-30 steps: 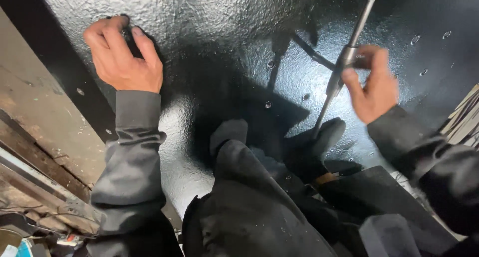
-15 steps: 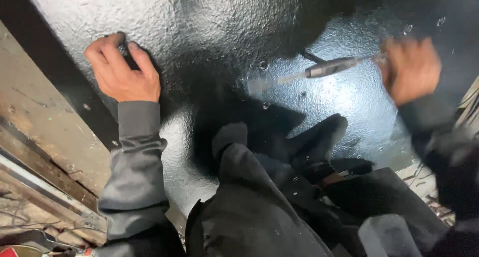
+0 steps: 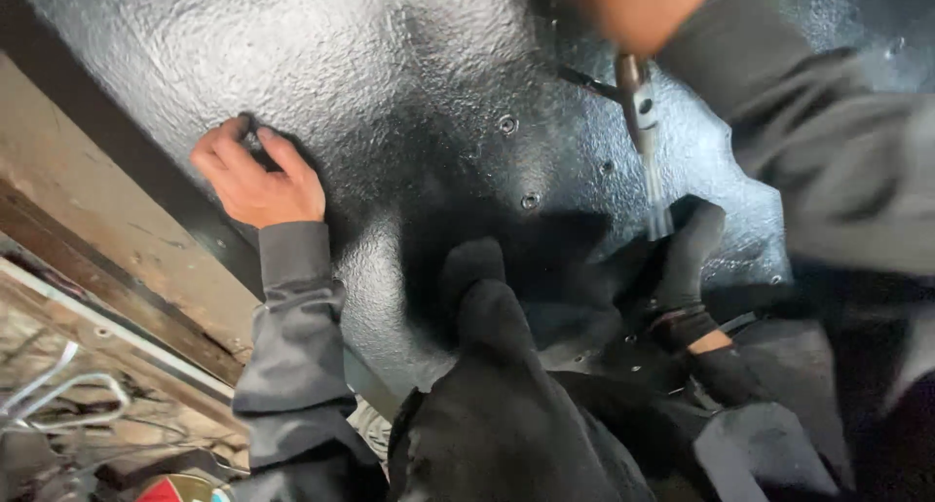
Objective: Tapping threads into pre-drilled holes in a black metal component using a tap and a tap wrench.
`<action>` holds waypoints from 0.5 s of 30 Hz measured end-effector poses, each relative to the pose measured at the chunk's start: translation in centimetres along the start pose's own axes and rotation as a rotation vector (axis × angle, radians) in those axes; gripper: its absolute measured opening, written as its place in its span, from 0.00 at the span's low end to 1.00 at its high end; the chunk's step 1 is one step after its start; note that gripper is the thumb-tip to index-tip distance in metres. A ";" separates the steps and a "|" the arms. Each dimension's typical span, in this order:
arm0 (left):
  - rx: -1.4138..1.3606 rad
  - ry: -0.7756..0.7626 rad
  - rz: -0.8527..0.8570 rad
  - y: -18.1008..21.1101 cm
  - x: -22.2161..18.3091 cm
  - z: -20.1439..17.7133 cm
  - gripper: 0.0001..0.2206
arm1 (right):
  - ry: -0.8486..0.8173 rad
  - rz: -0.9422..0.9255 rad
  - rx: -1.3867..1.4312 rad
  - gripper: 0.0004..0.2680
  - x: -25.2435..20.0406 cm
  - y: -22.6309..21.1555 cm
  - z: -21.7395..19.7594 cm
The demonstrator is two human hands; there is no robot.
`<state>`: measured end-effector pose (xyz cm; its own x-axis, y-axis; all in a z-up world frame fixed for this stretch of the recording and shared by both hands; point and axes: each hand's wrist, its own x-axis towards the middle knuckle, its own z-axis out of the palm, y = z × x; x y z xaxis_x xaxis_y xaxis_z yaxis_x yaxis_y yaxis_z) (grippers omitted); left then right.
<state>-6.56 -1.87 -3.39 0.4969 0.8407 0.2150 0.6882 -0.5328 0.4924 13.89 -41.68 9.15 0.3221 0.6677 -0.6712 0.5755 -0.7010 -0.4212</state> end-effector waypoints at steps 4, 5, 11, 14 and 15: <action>-0.013 -0.033 0.032 0.3 0.2 -0.2 0.08 | -0.043 0.216 0.002 0.17 0.3 -0.7 -0.1; 0.003 -0.034 0.013 0.4 0.4 0.0 0.08 | -0.055 0.269 0.002 0.17 0.6 -0.9 -0.1; 0.100 -0.013 0.016 0.9 0.7 0.0 0.09 | -0.124 0.292 0.227 0.12 7.3 -7.1 -2.0; 0.090 -0.016 0.010 0.7 0.2 -0.1 0.10 | 0.133 -0.215 0.268 0.12 16.3 -11.2 -5.5; 0.073 -0.011 0.031 0.5 0.2 -0.2 0.09 | 0.362 -0.559 0.094 0.16 19.5 -12.1 -6.8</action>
<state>-6.19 -1.92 -2.97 0.5240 0.8228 0.2200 0.7087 -0.5645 0.4232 18.29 -18.52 5.29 0.2360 0.9670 -0.0965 0.6664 -0.2333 -0.7082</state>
